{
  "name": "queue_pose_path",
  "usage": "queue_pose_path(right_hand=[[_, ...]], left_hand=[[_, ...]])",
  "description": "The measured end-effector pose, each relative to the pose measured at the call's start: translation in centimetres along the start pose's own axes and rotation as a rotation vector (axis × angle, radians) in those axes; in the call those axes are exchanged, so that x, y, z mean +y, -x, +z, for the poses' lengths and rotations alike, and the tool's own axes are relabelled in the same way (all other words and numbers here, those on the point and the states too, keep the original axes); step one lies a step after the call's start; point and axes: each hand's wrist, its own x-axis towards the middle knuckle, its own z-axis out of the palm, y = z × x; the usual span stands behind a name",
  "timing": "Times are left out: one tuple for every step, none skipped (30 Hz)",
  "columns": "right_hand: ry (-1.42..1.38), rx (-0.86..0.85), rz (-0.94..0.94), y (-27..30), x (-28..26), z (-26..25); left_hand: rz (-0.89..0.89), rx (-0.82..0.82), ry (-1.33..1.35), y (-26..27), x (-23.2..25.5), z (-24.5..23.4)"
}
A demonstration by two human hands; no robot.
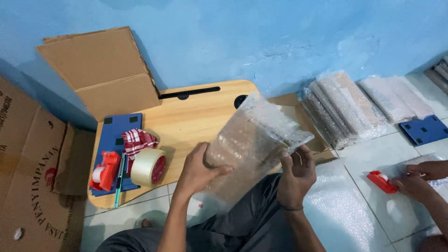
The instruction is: Wrapping a small box in bubble wrap, securing it with tape, and cleaning a small mirror with a cloth.
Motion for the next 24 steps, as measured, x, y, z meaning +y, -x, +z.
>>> queue_pose_path(right_hand=[[-0.004, 0.002, -0.003, 0.1, -0.7, -0.3], [-0.067, -0.093, -0.027, 0.2, -1.3, -0.5], [-0.128, -0.19, -0.048, 0.4, -2.0, -0.8], [-0.13, -0.19, -0.05, 0.4, -2.4, -0.8], [-0.135, -0.238, -0.094, 0.4, -2.8, -0.7], [-0.14, -0.287, -0.139, 0.5, -3.2, -0.6], [-0.141, -0.292, -0.137, 0.2, -3.3, -0.2], [-0.147, -0.343, -0.188, -0.1, -3.5, 0.1], [-0.154, -0.395, -0.24, -0.4, -3.7, 0.5], [-0.158, -0.402, -0.241, -0.7, -4.2, 1.1], [-0.124, -0.459, -0.304, -1.3, -4.8, 1.8], [-0.091, -0.514, -0.367, -1.9, -5.3, 2.6], [-0.093, -0.518, -0.372, -2.2, -5.3, 3.6], [-0.14, -0.481, -0.375, -2.4, -5.2, 4.6], [-0.187, -0.446, -0.377, -2.7, -5.1, 5.7], [-0.19, -0.451, -0.38, -3.0, -4.3, 5.9], [-0.181, -0.502, -0.369, -3.3, -3.6, 6.0], [-0.173, -0.552, -0.358, -3.6, -2.9, 6.2], [-0.176, -0.555, -0.361, -4.2, -2.6, 6.3], [-0.179, -0.594, -0.367, -4.9, -2.4, 6.5], [-0.181, -0.634, -0.372, -5.5, -2.2, 6.5], [-0.183, -0.637, -0.374, -5.6, -1.5, 6.5], [-0.185, -0.604, -0.336, -5.6, -0.7, 6.6], [-0.187, -0.571, -0.297, -5.7, 0.1, 6.7]], left_hand=[[0.005, 0.001, -0.003, 0.7, -0.2, 0.2], [-0.045, 0.01, 0.124, 1.4, -0.3, 0.4], [-0.096, 0.019, 0.251, 2.2, -0.6, 0.6], [-0.094, 0.02, 0.25, 2.7, -0.8, 0.7], [-0.061, 0.051, 0.308, 3.2, -1.1, 0.8], [-0.027, 0.082, 0.367, 3.7, -1.4, 0.8], [-0.028, 0.088, 0.368, 3.6, -1.4, 0.8], [0.062, 0.134, 0.369, 3.6, -1.4, 0.7], [0.154, 0.182, 0.368, 3.5, -1.4, 0.6], [0.155, 0.19, 0.369, 3.5, -1.4, 0.6], [0.228, 0.219, 0.383, 3.3, -1.2, 0.5], [0.302, 0.247, 0.397, 3.0, -1.1, 0.4], [0.306, 0.252, 0.397, 2.7, -0.9, 0.4], [0.276, 0.28, 0.37, 2.5, -0.7, 0.4], [0.245, 0.309, 0.344, 2.2, -0.6, 0.4], [0.247, 0.315, 0.346, 1.8, -0.7, 0.3], [0.278, 0.335, 0.346, 1.5, -0.8, 0.3], [0.31, 0.355, 0.346, 1.1, -0.9, 0.3], [0.313, 0.359, 0.346, 0.6, -1.4, 0.4], [0.334, 0.366, 0.33, 0.1, -1.9, 0.5], [0.353, 0.374, 0.314, -0.3, -2.4, 0.7], [0.354, 0.378, 0.314, -0.1, -2.2, 0.7], [0.341, 0.368, 0.272, -0.1, -2.0, 0.5], [0.327, 0.358, 0.23, 0.0, -1.8, 0.4]])
